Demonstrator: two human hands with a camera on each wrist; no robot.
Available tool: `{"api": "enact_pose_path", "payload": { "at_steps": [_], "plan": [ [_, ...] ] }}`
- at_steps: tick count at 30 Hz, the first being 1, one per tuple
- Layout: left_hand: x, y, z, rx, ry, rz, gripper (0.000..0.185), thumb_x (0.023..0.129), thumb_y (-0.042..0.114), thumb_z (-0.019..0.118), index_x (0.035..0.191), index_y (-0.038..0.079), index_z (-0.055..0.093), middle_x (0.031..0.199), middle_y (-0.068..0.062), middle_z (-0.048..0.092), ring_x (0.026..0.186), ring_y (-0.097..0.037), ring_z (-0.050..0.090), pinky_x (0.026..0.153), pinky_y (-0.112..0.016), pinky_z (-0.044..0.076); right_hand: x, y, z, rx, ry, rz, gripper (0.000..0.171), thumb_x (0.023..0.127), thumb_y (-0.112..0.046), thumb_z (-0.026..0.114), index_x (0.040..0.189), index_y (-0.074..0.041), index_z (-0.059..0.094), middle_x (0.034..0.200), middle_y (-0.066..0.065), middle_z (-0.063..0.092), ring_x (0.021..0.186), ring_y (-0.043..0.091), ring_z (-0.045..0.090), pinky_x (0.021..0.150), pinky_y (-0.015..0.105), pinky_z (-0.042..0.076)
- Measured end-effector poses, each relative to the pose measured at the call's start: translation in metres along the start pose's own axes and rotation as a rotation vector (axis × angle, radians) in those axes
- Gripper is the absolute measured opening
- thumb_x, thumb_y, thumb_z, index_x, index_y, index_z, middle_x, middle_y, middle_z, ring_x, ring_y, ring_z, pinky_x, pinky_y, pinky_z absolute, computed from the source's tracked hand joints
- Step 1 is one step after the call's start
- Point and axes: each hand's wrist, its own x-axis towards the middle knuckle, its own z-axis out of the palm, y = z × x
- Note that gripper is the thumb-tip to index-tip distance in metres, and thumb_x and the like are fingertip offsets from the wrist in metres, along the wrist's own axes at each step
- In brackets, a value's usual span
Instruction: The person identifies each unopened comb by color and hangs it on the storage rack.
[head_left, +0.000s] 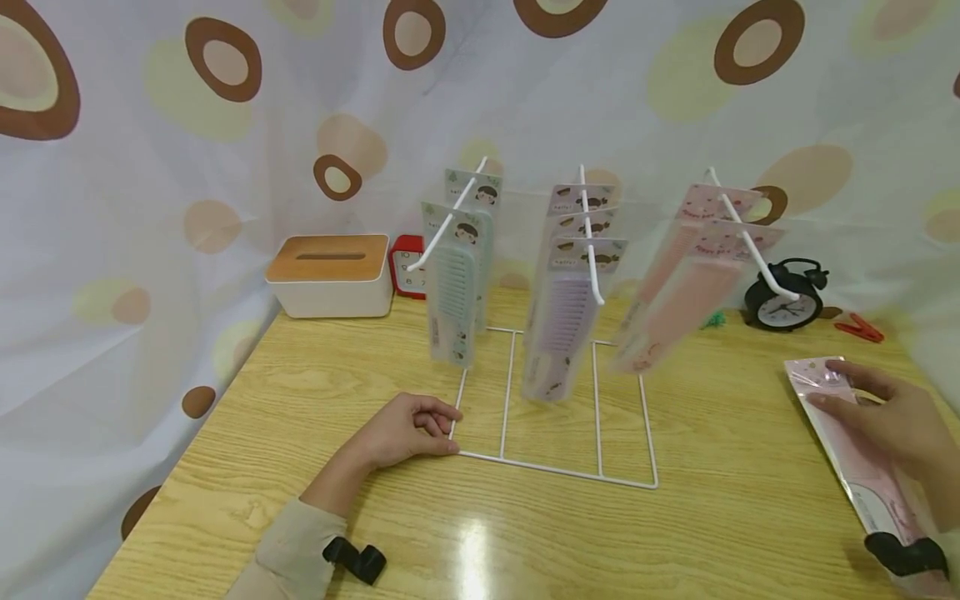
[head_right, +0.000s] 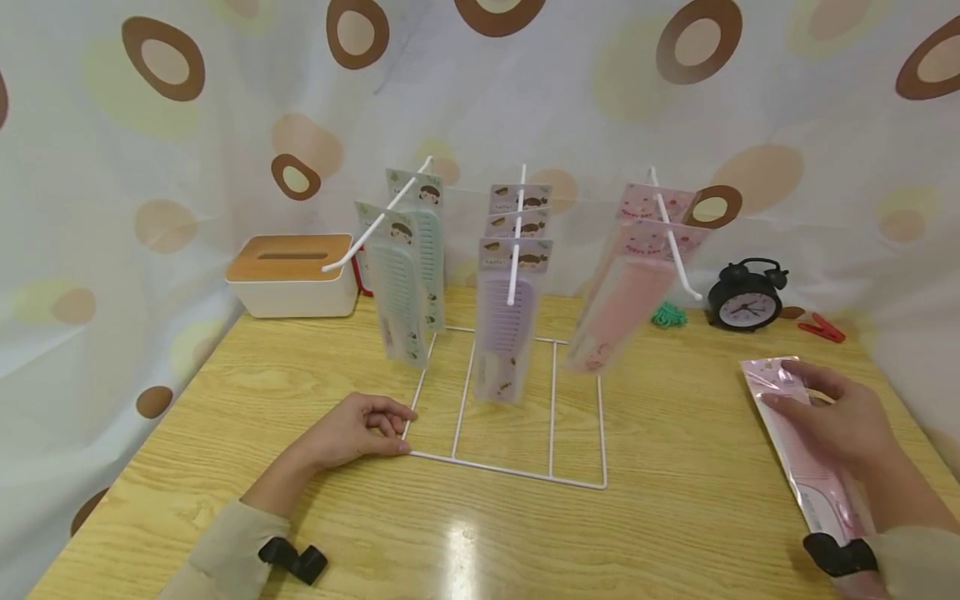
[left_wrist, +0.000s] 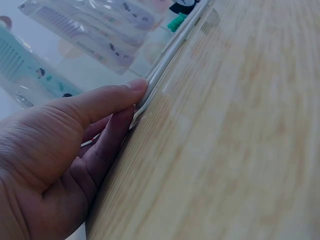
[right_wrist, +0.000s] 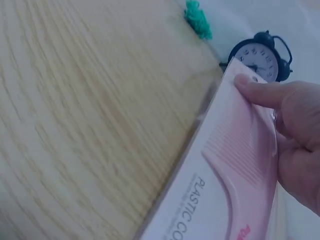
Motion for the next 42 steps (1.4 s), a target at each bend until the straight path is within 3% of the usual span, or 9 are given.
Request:
{"api": "enact_pose_path", "payload": {
  "at_steps": [3, 7, 12, 15, 19, 21, 26, 36, 42],
  "plan": [
    [0.000, 0.000, 0.000, 0.001, 0.006, -0.003, 0.042, 0.081, 0.015, 0.084, 0.118, 0.003, 0.069, 0.092, -0.005, 0.067, 0.077, -0.011, 0.062, 0.076, -0.023, 0.052, -0.002, -0.009, -0.003, 0.067, 0.038, -0.050, 0.077, 0.090, -0.048, 0.071, 0.156, -0.025, 0.037, 0.156, 0.017, 0.040, 0.116, 0.015, 0.057, 0.066, 0.010, 0.036],
    [0.000, 0.000, 0.000, -0.003, 0.018, -0.025, 0.041, 0.081, 0.015, 0.084, 0.118, 0.005, 0.070, 0.091, -0.004, 0.066, 0.077, -0.012, 0.062, 0.075, -0.023, 0.051, -0.010, -0.029, -0.007, 0.159, 0.052, -0.132, 0.076, 0.089, -0.037, 0.076, 0.154, -0.040, 0.036, 0.142, -0.024, 0.043, 0.089, -0.025, 0.039, 0.065, 0.006, 0.041],
    [0.001, 0.000, 0.000, -0.005, 0.011, -0.024, 0.041, 0.080, 0.016, 0.085, 0.117, 0.005, 0.070, 0.090, -0.004, 0.067, 0.077, -0.012, 0.062, 0.075, -0.023, 0.051, -0.024, -0.061, -0.012, 0.236, 0.061, -0.192, 0.077, 0.091, -0.025, 0.075, 0.155, -0.037, 0.035, 0.128, -0.027, 0.042, 0.083, -0.024, 0.052, 0.060, 0.011, 0.048],
    [0.001, 0.000, 0.000, -0.004, 0.007, -0.013, 0.041, 0.081, 0.016, 0.084, 0.117, 0.004, 0.070, 0.091, -0.004, 0.067, 0.077, -0.013, 0.062, 0.075, -0.024, 0.052, -0.034, -0.081, -0.015, 0.329, 0.081, -0.259, 0.073, 0.090, -0.008, 0.074, 0.153, -0.028, 0.042, 0.135, -0.020, 0.041, 0.078, -0.016, 0.062, 0.057, 0.015, 0.052],
    [0.002, 0.000, 0.000, -0.005, 0.007, -0.014, 0.041, 0.081, 0.016, 0.084, 0.117, 0.004, 0.070, 0.090, -0.004, 0.066, 0.077, -0.012, 0.062, 0.075, -0.023, 0.052, -0.046, -0.109, -0.017, 0.460, 0.127, -0.369, 0.062, 0.088, 0.011, 0.067, 0.142, -0.017, 0.052, 0.127, -0.014, 0.051, 0.071, -0.008, 0.066, 0.055, 0.016, 0.053],
    [0.001, 0.000, 0.000, -0.007, 0.006, -0.017, 0.041, 0.081, 0.015, 0.084, 0.118, 0.004, 0.070, 0.090, -0.004, 0.066, 0.077, -0.012, 0.062, 0.075, -0.023, 0.051, -0.052, -0.121, -0.019, 0.585, 0.127, -0.447, 0.056, 0.089, 0.017, 0.061, 0.136, -0.013, 0.055, 0.115, -0.012, 0.057, 0.068, -0.003, 0.067, 0.053, 0.016, 0.053],
    [0.001, 0.000, 0.000, -0.014, -0.001, -0.014, 0.042, 0.081, 0.015, 0.084, 0.118, 0.003, 0.069, 0.090, -0.004, 0.066, 0.076, -0.011, 0.062, 0.075, -0.023, 0.052, -0.072, -0.149, -0.025, 0.869, 0.072, -0.677, 0.047, 0.090, 0.025, 0.048, 0.129, -0.001, 0.054, 0.110, -0.004, 0.069, 0.065, 0.005, 0.069, 0.054, 0.016, 0.054],
    [0.001, 0.000, -0.001, 0.001, -0.009, 0.002, 0.041, 0.082, 0.016, 0.083, 0.118, 0.003, 0.069, 0.091, -0.006, 0.067, 0.078, -0.011, 0.063, 0.076, -0.022, 0.052, -0.097, -0.212, -0.033, 1.025, 0.106, -0.935, 0.031, 0.090, 0.018, 0.057, 0.121, 0.017, 0.052, 0.100, 0.010, 0.075, 0.075, 0.010, 0.073, 0.068, 0.016, 0.056],
    [0.000, -0.002, 0.000, -0.006, -0.008, 0.019, 0.042, 0.082, 0.015, 0.083, 0.118, 0.000, 0.069, 0.091, -0.007, 0.067, 0.078, -0.013, 0.063, 0.075, -0.022, 0.052, -0.099, -0.237, -0.034, 1.016, 0.063, -1.037, 0.031, 0.091, 0.014, 0.061, 0.119, 0.021, 0.050, 0.101, 0.011, 0.073, 0.084, 0.012, 0.074, 0.073, 0.017, 0.056]
  ]
}}
